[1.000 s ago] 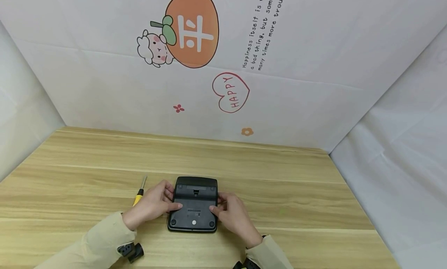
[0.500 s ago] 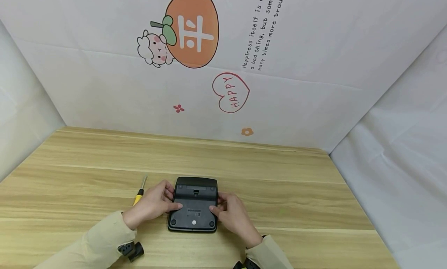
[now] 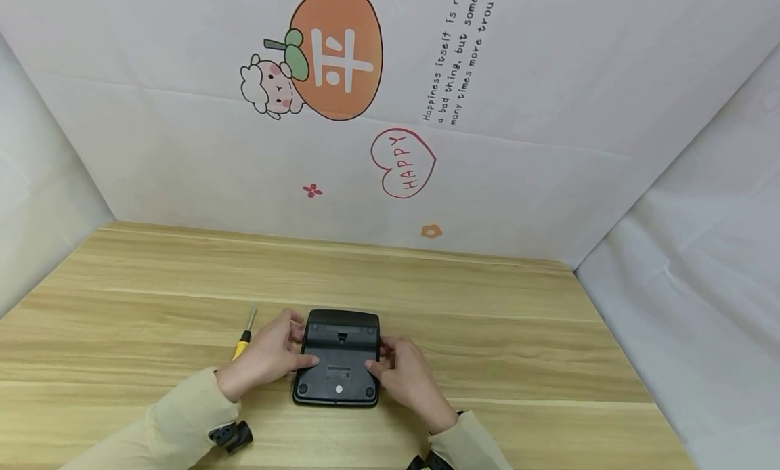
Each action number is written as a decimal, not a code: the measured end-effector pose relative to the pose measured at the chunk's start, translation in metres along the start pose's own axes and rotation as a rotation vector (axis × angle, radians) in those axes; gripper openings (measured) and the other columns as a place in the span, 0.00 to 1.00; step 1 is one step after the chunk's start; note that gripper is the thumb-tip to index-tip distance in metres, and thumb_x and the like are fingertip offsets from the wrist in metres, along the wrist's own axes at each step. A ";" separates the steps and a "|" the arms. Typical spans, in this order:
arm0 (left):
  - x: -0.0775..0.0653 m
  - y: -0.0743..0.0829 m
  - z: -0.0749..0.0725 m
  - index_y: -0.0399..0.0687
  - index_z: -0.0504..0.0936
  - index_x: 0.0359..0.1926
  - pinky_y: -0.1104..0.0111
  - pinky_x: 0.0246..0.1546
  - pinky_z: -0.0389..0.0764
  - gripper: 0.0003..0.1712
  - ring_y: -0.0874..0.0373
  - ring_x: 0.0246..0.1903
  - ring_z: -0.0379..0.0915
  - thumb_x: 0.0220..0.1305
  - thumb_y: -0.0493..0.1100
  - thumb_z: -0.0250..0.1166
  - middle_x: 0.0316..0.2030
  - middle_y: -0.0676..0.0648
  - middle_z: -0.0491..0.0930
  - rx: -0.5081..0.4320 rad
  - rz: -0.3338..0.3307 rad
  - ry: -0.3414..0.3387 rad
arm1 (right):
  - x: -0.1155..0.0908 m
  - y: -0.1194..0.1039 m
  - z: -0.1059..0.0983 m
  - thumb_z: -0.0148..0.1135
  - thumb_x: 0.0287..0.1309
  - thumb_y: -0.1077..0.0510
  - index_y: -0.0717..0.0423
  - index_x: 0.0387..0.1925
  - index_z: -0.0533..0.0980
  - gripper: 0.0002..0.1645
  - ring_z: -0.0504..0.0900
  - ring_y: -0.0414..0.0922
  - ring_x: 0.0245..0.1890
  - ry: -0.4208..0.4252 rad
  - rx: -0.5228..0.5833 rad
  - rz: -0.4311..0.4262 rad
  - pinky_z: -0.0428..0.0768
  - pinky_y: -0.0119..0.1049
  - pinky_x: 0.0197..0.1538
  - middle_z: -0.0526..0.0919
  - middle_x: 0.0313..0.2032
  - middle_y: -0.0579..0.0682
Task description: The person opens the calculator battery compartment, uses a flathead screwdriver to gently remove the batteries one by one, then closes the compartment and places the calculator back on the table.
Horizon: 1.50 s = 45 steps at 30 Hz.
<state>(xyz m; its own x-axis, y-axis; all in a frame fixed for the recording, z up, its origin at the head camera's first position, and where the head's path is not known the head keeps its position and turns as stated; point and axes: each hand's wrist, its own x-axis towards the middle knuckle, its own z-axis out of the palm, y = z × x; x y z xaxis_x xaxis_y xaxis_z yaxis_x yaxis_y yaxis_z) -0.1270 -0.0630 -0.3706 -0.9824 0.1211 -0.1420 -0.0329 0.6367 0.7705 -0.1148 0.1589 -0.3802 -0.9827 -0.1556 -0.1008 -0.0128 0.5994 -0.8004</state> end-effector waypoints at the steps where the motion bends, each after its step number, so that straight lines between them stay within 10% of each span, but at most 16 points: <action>1: 0.000 0.000 0.001 0.35 0.68 0.57 0.54 0.45 0.75 0.39 0.48 0.43 0.75 0.47 0.41 0.77 0.44 0.41 0.77 0.003 0.005 0.002 | 0.000 0.000 0.000 0.67 0.53 0.66 0.73 0.55 0.72 0.28 0.78 0.42 0.28 0.000 -0.004 -0.004 0.77 0.32 0.23 0.77 0.40 0.58; 12: 0.001 0.002 0.003 0.46 0.67 0.65 0.56 0.38 0.75 0.46 0.49 0.42 0.71 0.45 0.44 0.78 0.50 0.37 0.71 0.066 0.065 -0.035 | 0.000 -0.004 -0.004 0.69 0.52 0.63 0.64 0.61 0.70 0.34 0.81 0.51 0.43 0.057 -0.152 -0.102 0.81 0.43 0.43 0.75 0.49 0.60; 45: 0.001 0.003 0.002 0.46 0.68 0.64 0.53 0.43 0.74 0.43 0.49 0.42 0.70 0.46 0.41 0.77 0.48 0.38 0.72 0.067 0.065 -0.079 | 0.022 -0.022 0.005 0.67 0.57 0.59 0.55 0.50 0.79 0.18 0.78 0.53 0.55 0.019 -0.326 -0.315 0.75 0.52 0.56 0.80 0.53 0.54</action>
<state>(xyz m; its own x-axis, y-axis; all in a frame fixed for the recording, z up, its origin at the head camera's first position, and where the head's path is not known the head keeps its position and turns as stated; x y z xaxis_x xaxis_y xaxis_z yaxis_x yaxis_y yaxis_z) -0.1274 -0.0594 -0.3694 -0.9644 0.2216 -0.1441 0.0449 0.6746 0.7368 -0.1348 0.1386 -0.3680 -0.9245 -0.3580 0.1311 -0.3668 0.7415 -0.5618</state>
